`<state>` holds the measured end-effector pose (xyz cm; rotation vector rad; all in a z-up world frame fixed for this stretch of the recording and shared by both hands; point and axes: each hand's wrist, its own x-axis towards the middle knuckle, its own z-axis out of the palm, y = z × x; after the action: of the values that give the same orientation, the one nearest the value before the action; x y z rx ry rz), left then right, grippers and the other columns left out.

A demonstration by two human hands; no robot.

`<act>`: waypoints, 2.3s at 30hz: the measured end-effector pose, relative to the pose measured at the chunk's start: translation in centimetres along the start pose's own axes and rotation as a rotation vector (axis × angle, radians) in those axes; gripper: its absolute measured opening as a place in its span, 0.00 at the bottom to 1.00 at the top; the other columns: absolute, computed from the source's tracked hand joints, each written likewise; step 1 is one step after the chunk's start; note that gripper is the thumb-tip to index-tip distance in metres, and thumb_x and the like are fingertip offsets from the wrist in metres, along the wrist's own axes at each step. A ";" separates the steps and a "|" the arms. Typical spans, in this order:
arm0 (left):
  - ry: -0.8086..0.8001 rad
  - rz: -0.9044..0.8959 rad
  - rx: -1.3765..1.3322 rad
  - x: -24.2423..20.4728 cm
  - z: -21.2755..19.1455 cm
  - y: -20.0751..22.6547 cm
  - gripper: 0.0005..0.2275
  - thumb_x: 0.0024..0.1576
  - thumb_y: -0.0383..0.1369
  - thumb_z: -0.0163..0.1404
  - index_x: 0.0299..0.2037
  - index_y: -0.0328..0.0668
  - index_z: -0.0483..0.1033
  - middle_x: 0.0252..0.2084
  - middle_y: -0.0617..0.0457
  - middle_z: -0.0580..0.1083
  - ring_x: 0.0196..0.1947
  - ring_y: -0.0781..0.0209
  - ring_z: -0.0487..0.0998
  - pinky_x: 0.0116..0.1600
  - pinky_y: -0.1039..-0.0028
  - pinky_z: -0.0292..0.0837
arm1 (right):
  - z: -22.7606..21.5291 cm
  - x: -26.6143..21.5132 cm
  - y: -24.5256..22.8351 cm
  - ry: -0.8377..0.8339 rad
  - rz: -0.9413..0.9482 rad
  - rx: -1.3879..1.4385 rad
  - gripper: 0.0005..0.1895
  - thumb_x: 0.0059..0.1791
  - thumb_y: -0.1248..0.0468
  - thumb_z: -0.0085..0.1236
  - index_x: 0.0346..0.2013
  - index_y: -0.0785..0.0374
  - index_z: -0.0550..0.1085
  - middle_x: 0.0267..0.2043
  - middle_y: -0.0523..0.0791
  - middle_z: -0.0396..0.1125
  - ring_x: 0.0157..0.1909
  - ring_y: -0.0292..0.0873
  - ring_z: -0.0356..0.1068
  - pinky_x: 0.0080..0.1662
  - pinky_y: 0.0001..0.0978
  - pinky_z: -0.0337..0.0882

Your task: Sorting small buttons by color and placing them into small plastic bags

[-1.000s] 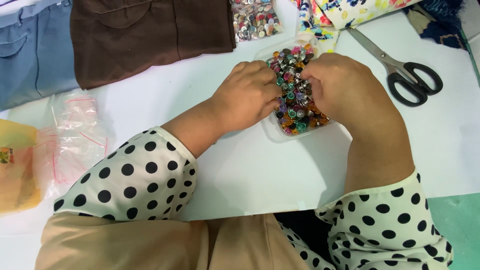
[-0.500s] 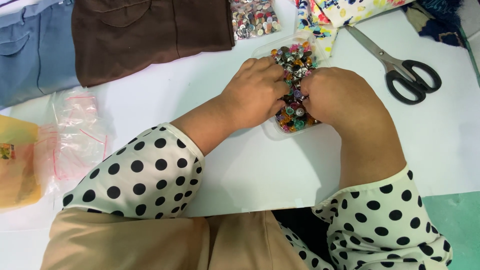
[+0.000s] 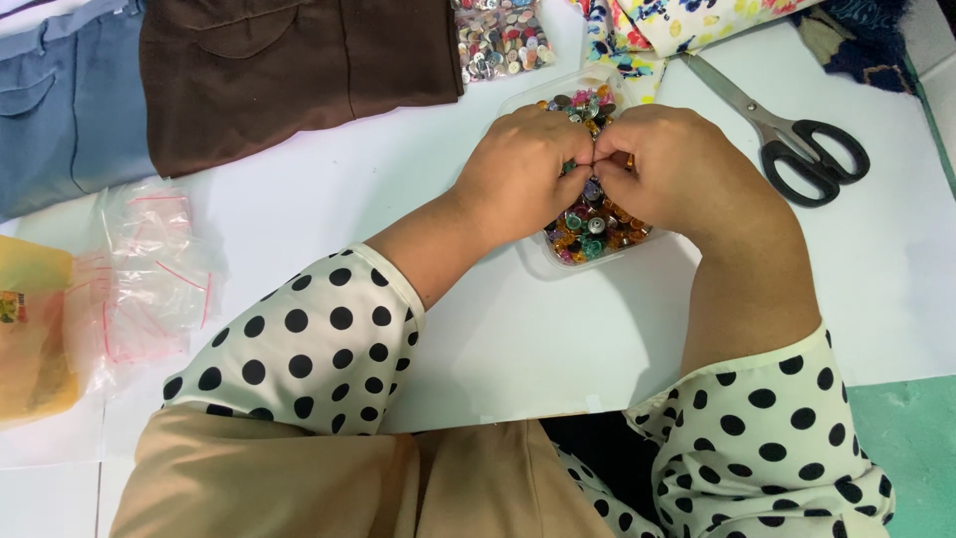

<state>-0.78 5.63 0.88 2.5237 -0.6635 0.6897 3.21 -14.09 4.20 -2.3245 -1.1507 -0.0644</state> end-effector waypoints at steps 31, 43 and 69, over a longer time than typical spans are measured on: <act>0.020 -0.182 -0.104 -14.9 -13.9 -1.6 0.05 0.56 0.21 0.56 0.36 0.43 0.77 0.34 0.58 0.78 0.37 0.57 0.79 0.50 0.66 0.73 | -0.8 0.0 -2.2 -0.434 0.389 -0.358 0.12 0.49 0.62 0.50 0.42 0.52 0.80 0.48 0.45 0.72 0.47 0.52 0.72 0.43 0.50 0.72; 0.052 -0.147 0.087 -22.0 -12.9 -7.5 0.02 0.57 0.28 0.55 0.36 0.48 0.78 0.39 0.58 0.78 0.42 0.52 0.78 0.47 0.63 0.72 | 7.2 1.2 -12.0 0.154 -0.414 0.012 0.03 0.54 0.77 0.64 0.42 0.70 0.79 0.43 0.52 0.75 0.46 0.52 0.74 0.53 0.42 0.74; -0.056 -0.073 0.074 -21.9 -11.4 -7.9 0.08 0.54 0.26 0.53 0.42 0.48 0.76 0.38 0.55 0.76 0.47 0.52 0.77 0.49 0.62 0.74 | 14.1 2.5 -13.2 0.103 -0.610 0.085 0.11 0.53 0.66 0.57 0.49 0.66 0.77 0.49 0.49 0.73 0.47 0.53 0.73 0.49 0.43 0.73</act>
<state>-17.07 25.00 -4.70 2.6294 -0.5719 0.6314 -7.80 1.05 -1.26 -1.7990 -1.7250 -0.3432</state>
